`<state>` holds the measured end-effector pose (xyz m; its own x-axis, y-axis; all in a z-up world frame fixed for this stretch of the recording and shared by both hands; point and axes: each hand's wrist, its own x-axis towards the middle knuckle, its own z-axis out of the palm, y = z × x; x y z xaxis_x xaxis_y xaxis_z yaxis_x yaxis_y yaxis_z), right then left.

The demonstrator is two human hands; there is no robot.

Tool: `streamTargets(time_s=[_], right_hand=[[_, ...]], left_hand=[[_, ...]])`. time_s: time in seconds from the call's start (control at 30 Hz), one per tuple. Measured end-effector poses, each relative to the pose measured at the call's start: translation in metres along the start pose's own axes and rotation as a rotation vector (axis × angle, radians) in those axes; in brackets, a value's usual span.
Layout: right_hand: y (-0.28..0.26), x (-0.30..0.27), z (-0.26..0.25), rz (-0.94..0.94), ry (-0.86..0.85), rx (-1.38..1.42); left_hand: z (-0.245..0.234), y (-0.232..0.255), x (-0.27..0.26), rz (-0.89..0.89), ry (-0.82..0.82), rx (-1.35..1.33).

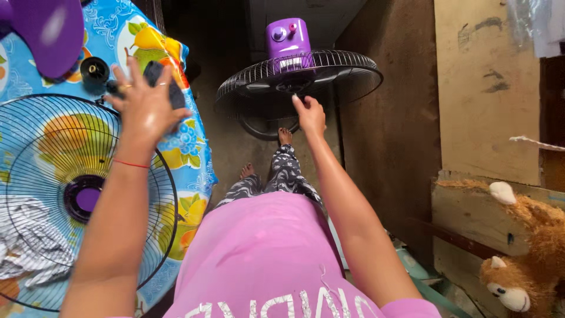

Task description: The person wipes the front grill of a purple electric fan with a dark cloth, then moves to the back grill and wipes it as well. The person handles the fan's grills and uses a cloth to clean the surfaces.

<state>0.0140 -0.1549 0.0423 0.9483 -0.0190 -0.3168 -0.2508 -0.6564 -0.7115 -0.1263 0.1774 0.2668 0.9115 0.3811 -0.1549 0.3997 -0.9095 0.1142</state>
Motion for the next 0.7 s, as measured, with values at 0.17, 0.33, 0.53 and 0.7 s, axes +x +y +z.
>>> streamTargets(time_s=[0.17, 0.33, 0.53, 0.7], right_hand=[[-0.046, 0.006, 0.008, 0.149, -0.011, -0.197], [-0.070, 0.004, 0.012, 0.179, 0.055, -0.289], [-0.053, 0.010, 0.026, 0.126, 0.124, -0.200], [-0.035, 0.013, 0.039, -0.009, 0.214, -0.314]], left_hand=[[0.007, 0.062, 0.007, 0.268, 0.065, -0.255], [0.022, 0.114, 0.035, 0.276, -0.020, -0.348], [0.050, 0.114, 0.059, 0.416, 0.087, -0.478], [0.060, 0.113, 0.057, 0.439, 0.151, -0.414]])
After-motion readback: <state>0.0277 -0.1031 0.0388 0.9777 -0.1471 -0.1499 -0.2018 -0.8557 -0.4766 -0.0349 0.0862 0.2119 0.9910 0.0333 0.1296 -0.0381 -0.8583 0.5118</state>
